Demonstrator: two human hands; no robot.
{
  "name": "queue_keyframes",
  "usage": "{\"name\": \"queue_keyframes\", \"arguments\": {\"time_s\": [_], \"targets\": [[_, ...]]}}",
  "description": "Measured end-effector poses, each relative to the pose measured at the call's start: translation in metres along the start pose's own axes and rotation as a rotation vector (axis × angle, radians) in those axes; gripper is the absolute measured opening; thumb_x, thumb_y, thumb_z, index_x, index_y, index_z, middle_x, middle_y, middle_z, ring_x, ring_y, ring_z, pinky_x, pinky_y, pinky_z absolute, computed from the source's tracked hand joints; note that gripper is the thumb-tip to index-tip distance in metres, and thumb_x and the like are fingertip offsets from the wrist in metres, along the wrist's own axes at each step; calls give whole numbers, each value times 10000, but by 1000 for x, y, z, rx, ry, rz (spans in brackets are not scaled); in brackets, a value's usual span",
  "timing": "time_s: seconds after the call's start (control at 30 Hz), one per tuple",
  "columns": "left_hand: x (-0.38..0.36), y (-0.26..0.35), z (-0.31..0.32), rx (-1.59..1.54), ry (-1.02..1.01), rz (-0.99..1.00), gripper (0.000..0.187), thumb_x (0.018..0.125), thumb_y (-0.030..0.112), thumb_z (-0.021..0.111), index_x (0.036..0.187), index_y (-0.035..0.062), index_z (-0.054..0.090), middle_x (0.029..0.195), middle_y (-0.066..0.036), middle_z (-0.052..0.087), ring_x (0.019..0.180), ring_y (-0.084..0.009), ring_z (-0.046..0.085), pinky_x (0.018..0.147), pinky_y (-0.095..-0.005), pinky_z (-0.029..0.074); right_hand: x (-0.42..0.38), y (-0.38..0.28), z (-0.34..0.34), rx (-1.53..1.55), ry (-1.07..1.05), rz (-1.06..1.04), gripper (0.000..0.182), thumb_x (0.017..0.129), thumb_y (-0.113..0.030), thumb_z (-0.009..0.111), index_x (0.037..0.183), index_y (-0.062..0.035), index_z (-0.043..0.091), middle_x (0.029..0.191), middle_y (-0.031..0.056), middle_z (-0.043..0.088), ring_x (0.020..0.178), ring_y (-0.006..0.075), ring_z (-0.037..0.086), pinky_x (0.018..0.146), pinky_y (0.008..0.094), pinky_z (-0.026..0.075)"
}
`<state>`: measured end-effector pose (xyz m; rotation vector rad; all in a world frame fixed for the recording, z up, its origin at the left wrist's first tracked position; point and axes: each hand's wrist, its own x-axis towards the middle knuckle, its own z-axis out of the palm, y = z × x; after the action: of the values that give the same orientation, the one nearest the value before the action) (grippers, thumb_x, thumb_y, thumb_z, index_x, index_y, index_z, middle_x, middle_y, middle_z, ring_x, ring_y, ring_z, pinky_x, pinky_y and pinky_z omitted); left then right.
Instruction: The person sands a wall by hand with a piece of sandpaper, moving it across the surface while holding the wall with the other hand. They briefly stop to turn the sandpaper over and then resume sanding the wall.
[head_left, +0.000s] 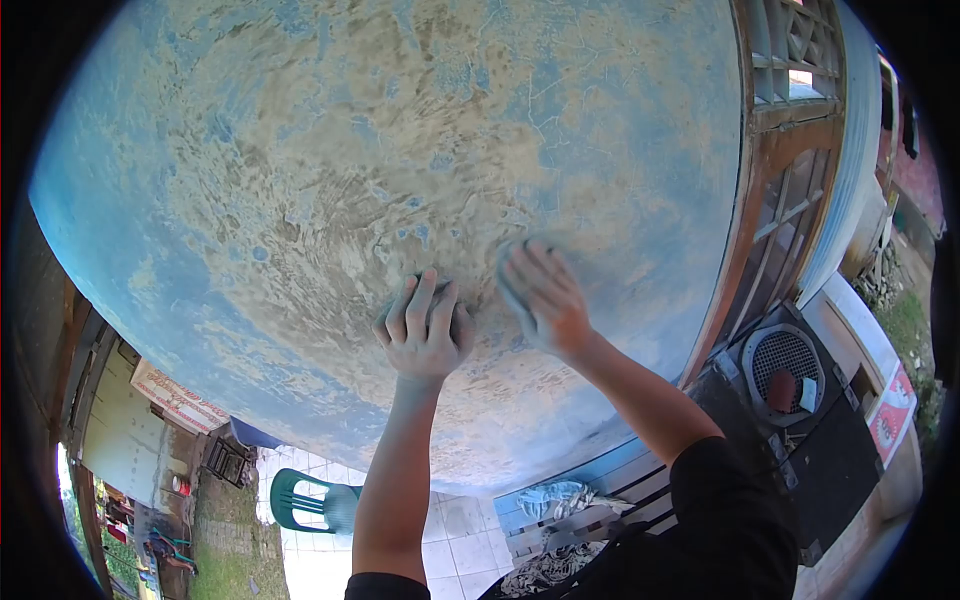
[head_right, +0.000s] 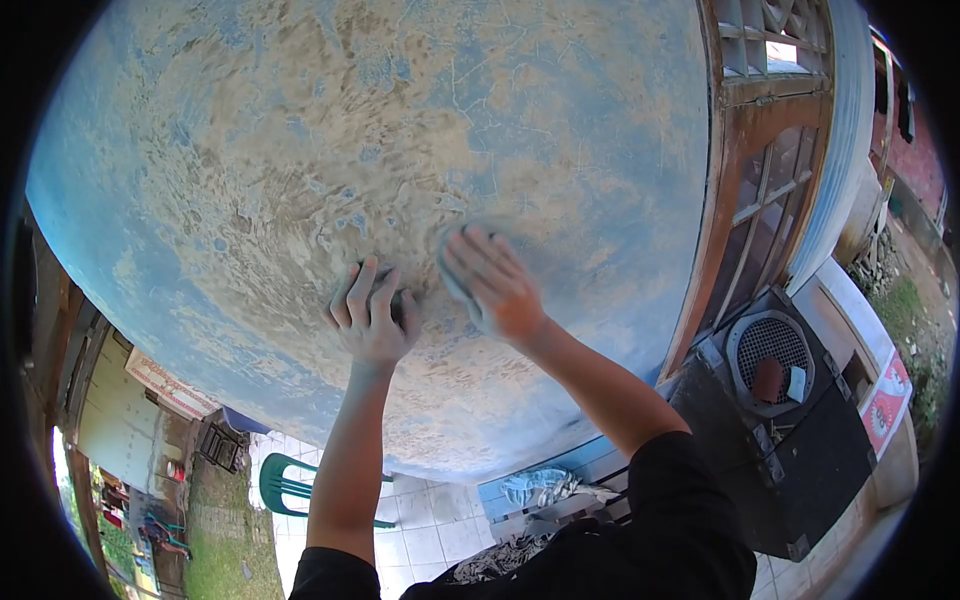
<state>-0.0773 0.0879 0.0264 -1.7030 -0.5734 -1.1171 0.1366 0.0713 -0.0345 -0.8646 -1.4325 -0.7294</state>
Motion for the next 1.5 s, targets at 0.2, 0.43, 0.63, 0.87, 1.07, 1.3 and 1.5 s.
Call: {"name": "queue_keyframes", "arguments": {"time_s": [0.2,0.43,0.63,0.87,1.07,1.3,1.5], "targets": [[1,-2,-1,16,-3,2,271,917,262,613,1154,156,693,1355,-70,626,1214,-278,554,977,-434,386,13,54,-19,-70,-27,-151,430,998,-79,551,1419,-147,608,1557,32,508,1474,222,427,1237,428,333],[3,-1,-1,-14,12,6,266,906,255,623,1144,162,695,1350,-64,630,1195,-271,558,979,-434,381,10,10,-24,65,-373,-268,456,996,-44,531,1425,-179,604,1550,14,512,1458,161,444,1224,384,372],[1,-3,0,-9,6,6,236,910,242,619,1114,155,698,1359,-68,633,1189,-267,565,977,-418,384,71,84,-53,-34,64,-57,449,984,-73,573,1407,-216,615,1561,-13,492,1471,189,425,1241,411,344],[3,-1,-3,-28,1,0,221,904,219,645,1103,135,697,1359,-74,643,1191,-272,572,970,-413,395,18,34,-35,-33,-312,-389,441,947,-167,657,1383,-229,632,1519,-36,543,1454,188,451,1246,396,331],[3,-1,-3,-31,19,6,214,905,205,640,1101,138,696,1367,-73,642,1186,-282,578,972,-413,394,65,86,-53,-122,49,-91,422,977,-111,615,1390,-196,631,1519,6,549,1452,233,459,1210,402,387],[2,0,-3,-29,35,6,214,908,211,638,1104,147,696,1360,-67,643,1194,-280,576,974,-415,394,2,36,-27,-32,-406,-537,418,983,-102,586,1391,-181,632,1509,7,562,1448,192,465,1236,370,338],[2,0,-2,-5,40,-22,172,896,246,641,1027,179,731,1348,0,655,1174,-215,583,913,-393,420,58,59,-45,-173,114,31,408,993,-109,567,1391,-180,628,1515,9,558,1421,173,496,1210,362,381]]}}
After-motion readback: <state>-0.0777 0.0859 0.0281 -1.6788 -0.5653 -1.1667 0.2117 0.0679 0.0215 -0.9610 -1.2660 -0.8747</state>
